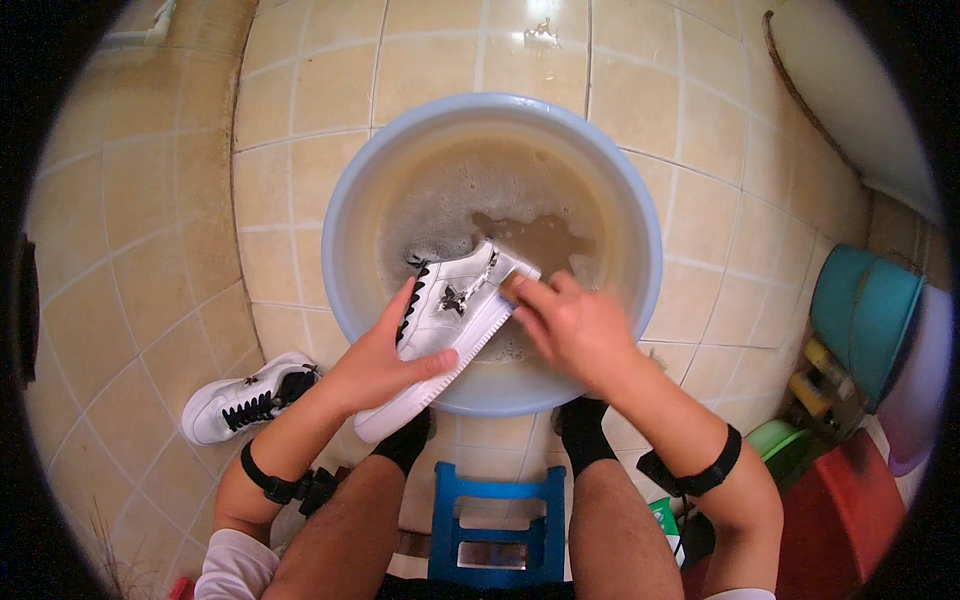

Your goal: The person scrubs a white sneaker with a wooden-handled brush inside a blue plastic basin filled with soapy water.

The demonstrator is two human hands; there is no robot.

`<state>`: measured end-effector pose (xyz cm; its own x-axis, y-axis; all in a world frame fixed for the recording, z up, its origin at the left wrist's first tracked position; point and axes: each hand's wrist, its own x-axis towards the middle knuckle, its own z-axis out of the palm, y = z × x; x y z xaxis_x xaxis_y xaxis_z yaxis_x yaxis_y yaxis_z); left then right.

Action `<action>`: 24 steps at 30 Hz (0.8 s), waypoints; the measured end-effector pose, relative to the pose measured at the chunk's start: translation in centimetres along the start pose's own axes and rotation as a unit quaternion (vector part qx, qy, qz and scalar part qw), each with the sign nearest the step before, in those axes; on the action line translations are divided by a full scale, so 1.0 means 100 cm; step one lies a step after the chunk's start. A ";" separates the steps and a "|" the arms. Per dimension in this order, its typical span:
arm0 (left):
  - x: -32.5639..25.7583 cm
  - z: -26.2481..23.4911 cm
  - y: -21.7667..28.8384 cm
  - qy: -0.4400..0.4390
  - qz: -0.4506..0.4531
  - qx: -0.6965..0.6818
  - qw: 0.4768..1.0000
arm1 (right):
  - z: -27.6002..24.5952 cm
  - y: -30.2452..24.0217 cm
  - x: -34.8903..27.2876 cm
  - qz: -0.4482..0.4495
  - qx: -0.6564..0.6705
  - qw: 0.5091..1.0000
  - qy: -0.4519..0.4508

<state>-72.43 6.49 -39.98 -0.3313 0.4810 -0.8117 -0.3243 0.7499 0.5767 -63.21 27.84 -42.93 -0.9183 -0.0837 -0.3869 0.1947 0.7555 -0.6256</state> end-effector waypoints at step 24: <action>0.006 0.001 -0.003 -0.013 0.002 -0.050 0.999 | 0.005 0.000 0.015 0.002 -0.005 0.998 0.069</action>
<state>-72.39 6.60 -40.61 -0.3104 0.4970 -0.8103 -0.4101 0.6990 0.5858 -64.41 27.40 -43.85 -0.9563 0.0086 -0.2921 0.1954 0.7623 -0.6171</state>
